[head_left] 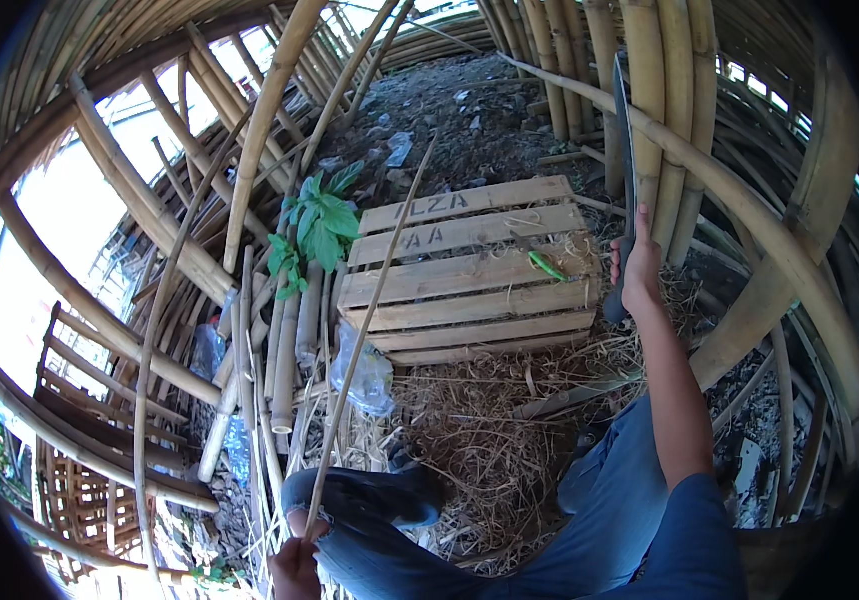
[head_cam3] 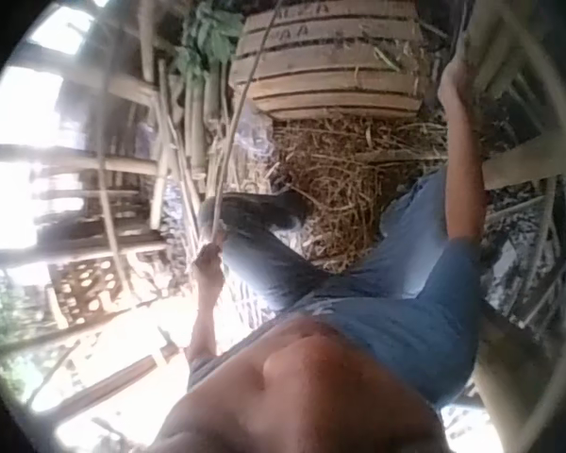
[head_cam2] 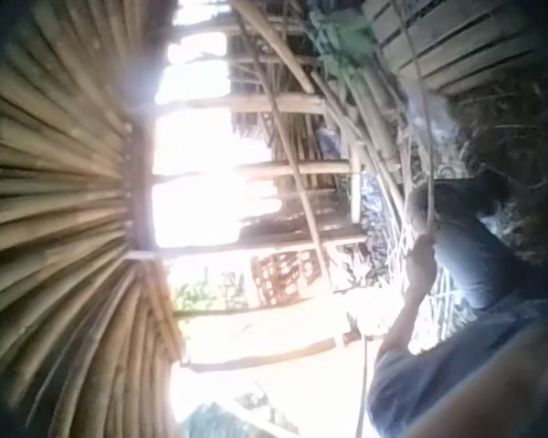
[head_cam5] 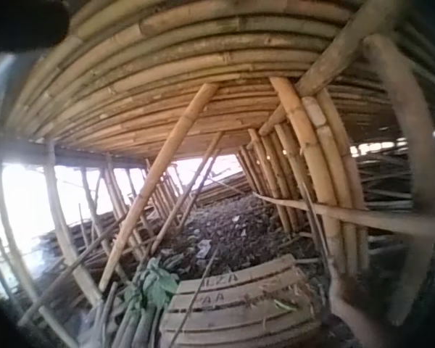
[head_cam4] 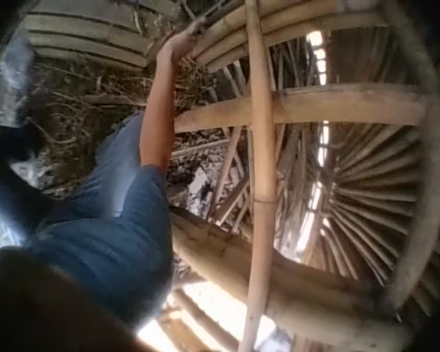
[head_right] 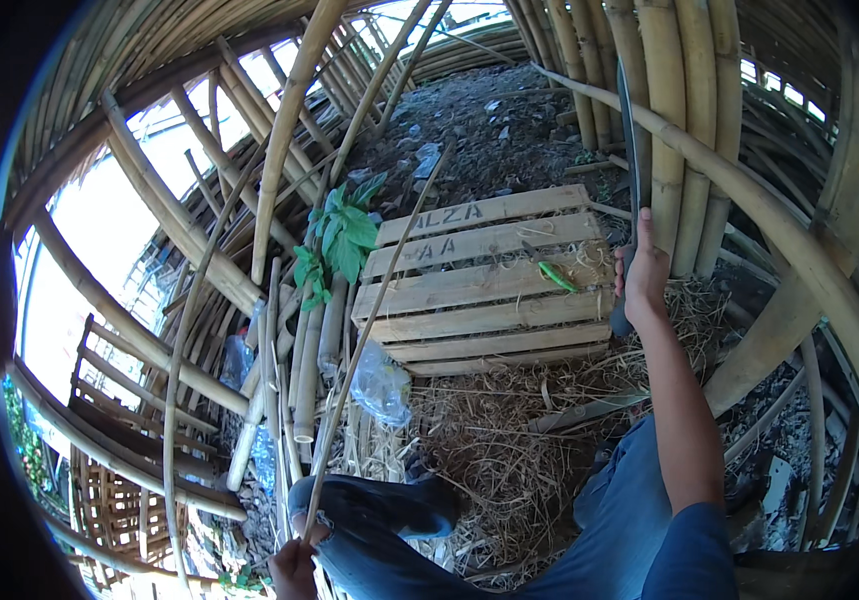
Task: Shaving and sharpening a long wooden stick using a large machete.
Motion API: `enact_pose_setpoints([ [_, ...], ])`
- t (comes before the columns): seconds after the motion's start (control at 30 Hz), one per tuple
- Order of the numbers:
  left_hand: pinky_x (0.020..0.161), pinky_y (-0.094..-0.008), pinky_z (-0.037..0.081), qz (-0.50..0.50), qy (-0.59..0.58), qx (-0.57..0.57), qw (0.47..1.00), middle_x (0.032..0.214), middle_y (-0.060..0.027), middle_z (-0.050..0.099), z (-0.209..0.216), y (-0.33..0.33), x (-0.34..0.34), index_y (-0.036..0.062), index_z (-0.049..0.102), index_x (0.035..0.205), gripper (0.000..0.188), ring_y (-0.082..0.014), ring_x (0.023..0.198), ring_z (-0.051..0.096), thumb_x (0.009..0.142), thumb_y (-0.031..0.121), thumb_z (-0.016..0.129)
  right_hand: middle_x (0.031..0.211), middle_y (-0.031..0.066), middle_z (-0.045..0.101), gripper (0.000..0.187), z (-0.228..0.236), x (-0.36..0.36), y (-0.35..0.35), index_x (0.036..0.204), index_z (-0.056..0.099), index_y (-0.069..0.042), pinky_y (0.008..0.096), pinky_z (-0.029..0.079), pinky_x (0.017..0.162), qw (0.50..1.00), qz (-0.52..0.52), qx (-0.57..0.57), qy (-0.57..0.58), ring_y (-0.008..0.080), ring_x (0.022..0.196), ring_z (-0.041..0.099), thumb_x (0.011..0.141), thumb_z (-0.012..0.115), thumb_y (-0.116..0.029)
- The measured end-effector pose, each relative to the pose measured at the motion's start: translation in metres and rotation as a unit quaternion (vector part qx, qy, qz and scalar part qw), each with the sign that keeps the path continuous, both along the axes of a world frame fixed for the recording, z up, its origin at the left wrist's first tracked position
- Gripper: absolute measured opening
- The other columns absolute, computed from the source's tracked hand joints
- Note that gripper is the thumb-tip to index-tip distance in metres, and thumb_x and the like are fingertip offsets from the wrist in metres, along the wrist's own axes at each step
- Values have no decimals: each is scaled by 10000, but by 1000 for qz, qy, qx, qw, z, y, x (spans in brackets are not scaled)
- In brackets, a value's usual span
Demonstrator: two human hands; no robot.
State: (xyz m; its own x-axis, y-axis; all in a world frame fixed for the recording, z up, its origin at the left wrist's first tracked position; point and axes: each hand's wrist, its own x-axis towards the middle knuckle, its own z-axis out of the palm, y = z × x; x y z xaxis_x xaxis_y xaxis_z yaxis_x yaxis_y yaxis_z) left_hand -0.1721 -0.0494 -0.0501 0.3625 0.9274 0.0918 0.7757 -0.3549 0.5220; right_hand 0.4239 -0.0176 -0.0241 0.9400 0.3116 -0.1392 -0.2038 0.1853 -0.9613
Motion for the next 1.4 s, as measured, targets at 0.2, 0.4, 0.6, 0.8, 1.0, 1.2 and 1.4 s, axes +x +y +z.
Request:
enact_pose_setpoints([
  [0.2,466,-189,261,32,-317,-254,913,597,74,442,28,19,138,4,594,884,225,2,527,357,985,175,488,532,-55,430,370,17,-94,16,868,569,-52,269,358,396,975,207,57,55,71,410,403,772,781,-340],
  [0.4,470,-189,267,-89,-387,-308,864,626,68,429,41,45,243,14,579,954,231,-2,544,354,1009,192,442,537,-64,375,325,22,-156,7,938,576,-32,284,381,467,899,380,113,184,73,431,380,857,694,-323],
  [0.6,476,-195,267,-142,-402,-334,840,632,57,401,29,61,285,23,574,969,273,-17,549,333,1015,249,428,543,-57,385,161,26,-141,6,857,549,-103,278,369,471,876,398,144,231,75,430,384,863,679,-197],
  [0.8,444,-200,270,-128,-447,-634,618,652,12,410,27,64,286,17,525,1022,336,-59,509,320,1032,281,318,538,-38,401,156,18,-114,13,846,565,-42,288,378,448,918,362,138,87,86,409,396,834,697,-124],
  [1.0,437,-195,261,-158,-500,-721,453,677,12,377,22,73,278,30,510,1031,304,-60,520,292,1025,278,334,538,-10,495,225,7,-109,20,795,603,1,247,348,413,940,322,50,-99,60,423,420,837,721,-186],
  [1.2,453,-214,263,-109,-531,-616,571,694,13,389,20,82,280,65,526,998,230,-69,514,295,1005,267,417,529,-38,483,520,-13,-120,12,680,579,-38,249,321,412,929,272,131,-214,53,460,445,955,479,-469],
  [1.4,450,-222,274,-51,-524,-522,671,683,12,413,23,74,280,76,532,964,187,-69,507,312,996,238,445,499,112,507,377,-17,-149,8,660,565,-33,362,372,432,830,247,-120,-486,251,450,552,946,455,-253],
])
